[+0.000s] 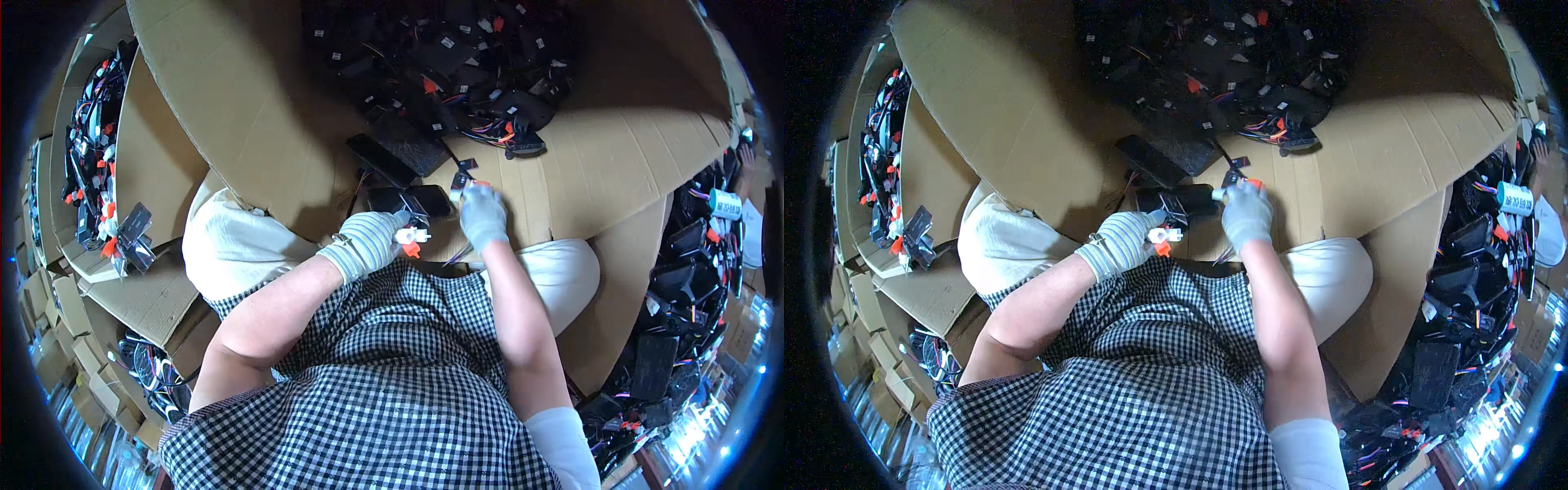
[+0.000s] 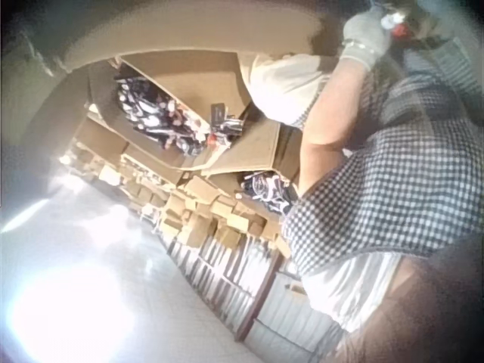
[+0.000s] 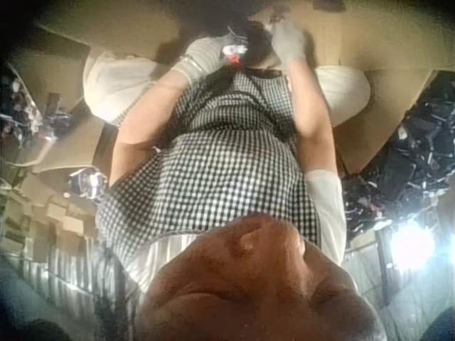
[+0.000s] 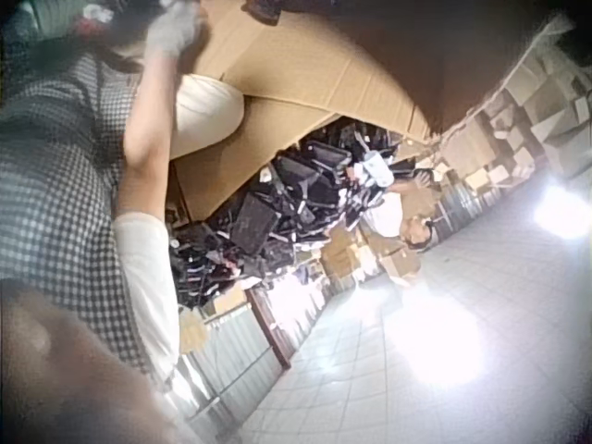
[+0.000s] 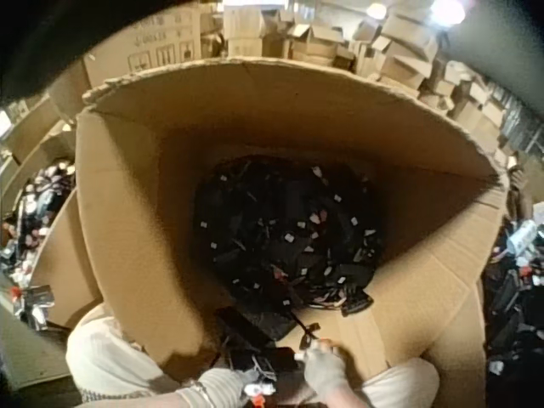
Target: The person connects wiring harnesses to electronic display modules by hand, then places the assembled modules into cardboard boxes.
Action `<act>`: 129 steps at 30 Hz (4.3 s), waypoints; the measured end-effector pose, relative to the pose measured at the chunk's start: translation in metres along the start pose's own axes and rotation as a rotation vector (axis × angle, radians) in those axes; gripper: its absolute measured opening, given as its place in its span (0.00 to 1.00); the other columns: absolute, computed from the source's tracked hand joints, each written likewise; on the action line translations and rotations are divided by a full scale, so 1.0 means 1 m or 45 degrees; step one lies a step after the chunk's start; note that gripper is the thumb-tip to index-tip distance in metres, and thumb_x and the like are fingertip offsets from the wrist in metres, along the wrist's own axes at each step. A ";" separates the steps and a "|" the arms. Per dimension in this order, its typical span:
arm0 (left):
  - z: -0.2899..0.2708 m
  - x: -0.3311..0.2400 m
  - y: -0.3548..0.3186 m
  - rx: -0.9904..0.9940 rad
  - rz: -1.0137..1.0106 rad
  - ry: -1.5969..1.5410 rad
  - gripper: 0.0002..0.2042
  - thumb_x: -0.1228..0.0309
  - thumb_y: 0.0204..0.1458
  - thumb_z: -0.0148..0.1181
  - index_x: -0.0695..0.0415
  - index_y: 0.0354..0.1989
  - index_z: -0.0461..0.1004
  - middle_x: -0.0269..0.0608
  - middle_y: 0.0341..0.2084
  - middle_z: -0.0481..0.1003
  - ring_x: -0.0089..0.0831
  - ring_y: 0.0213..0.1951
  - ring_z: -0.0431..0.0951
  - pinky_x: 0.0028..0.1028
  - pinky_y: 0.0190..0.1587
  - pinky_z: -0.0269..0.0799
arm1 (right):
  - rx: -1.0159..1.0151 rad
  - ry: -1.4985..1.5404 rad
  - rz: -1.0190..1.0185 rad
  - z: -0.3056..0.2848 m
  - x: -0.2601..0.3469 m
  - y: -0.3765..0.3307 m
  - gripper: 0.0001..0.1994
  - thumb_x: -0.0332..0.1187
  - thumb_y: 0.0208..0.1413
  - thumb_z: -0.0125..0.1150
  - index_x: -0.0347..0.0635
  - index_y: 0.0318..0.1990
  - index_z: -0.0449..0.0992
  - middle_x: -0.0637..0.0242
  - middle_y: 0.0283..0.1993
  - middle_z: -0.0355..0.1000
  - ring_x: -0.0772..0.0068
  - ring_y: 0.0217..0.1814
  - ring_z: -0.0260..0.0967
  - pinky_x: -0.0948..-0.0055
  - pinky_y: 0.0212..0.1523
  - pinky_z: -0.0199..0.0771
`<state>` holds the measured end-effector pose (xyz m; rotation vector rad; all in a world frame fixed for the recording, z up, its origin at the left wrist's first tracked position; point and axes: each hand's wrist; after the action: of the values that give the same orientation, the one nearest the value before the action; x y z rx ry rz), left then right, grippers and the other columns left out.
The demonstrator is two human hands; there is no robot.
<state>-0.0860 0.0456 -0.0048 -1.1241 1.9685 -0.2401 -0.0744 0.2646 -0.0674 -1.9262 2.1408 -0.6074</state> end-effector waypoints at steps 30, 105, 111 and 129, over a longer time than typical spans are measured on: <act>0.018 -0.025 -0.018 -0.022 1.008 -0.298 0.20 0.64 0.39 0.60 0.57 0.41 0.69 0.47 0.35 0.71 0.46 0.39 0.71 0.37 0.43 0.67 | 0.263 0.563 -0.571 -0.090 0.034 -0.160 0.11 0.34 0.45 0.51 0.43 0.36 0.73 0.55 0.37 0.70 0.54 0.28 0.70 0.57 0.29 0.70; 0.019 0.005 -0.016 0.730 0.427 -0.447 0.10 0.71 0.42 0.59 0.53 0.36 0.76 0.43 0.25 0.76 0.41 0.27 0.74 0.32 0.33 0.68 | 0.308 -0.090 -0.055 -0.030 -0.006 0.001 0.08 0.33 0.50 0.51 0.46 0.34 0.76 0.59 0.46 0.70 0.56 0.41 0.71 0.59 0.40 0.71; 0.020 0.010 -0.002 0.631 0.608 -0.667 0.15 0.71 0.45 0.58 0.54 0.43 0.73 0.39 0.35 0.76 0.35 0.36 0.75 0.28 0.40 0.69 | 0.489 -0.209 -0.417 0.088 -0.049 0.048 0.16 0.32 0.49 0.52 0.45 0.48 0.71 0.56 0.50 0.66 0.55 0.52 0.65 0.63 0.52 0.65; 0.023 0.002 0.001 -0.062 0.066 -1.279 0.12 0.64 0.51 0.56 0.58 0.40 0.74 0.43 0.29 0.75 0.29 0.31 0.75 0.25 0.38 0.69 | -0.264 1.858 0.007 -0.012 0.059 -0.102 0.13 0.37 0.57 0.51 0.37 0.40 0.73 0.67 0.31 0.67 0.79 0.28 0.67 0.80 0.29 0.67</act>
<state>-0.0703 0.0500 -0.0212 -0.9422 1.0974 0.3526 0.0049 0.2016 -0.0063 -1.6475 2.9054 -2.4104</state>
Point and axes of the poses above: each hand's wrist, its own y-axis towards the middle knuckle, its own z-axis out of the palm, x = y × z
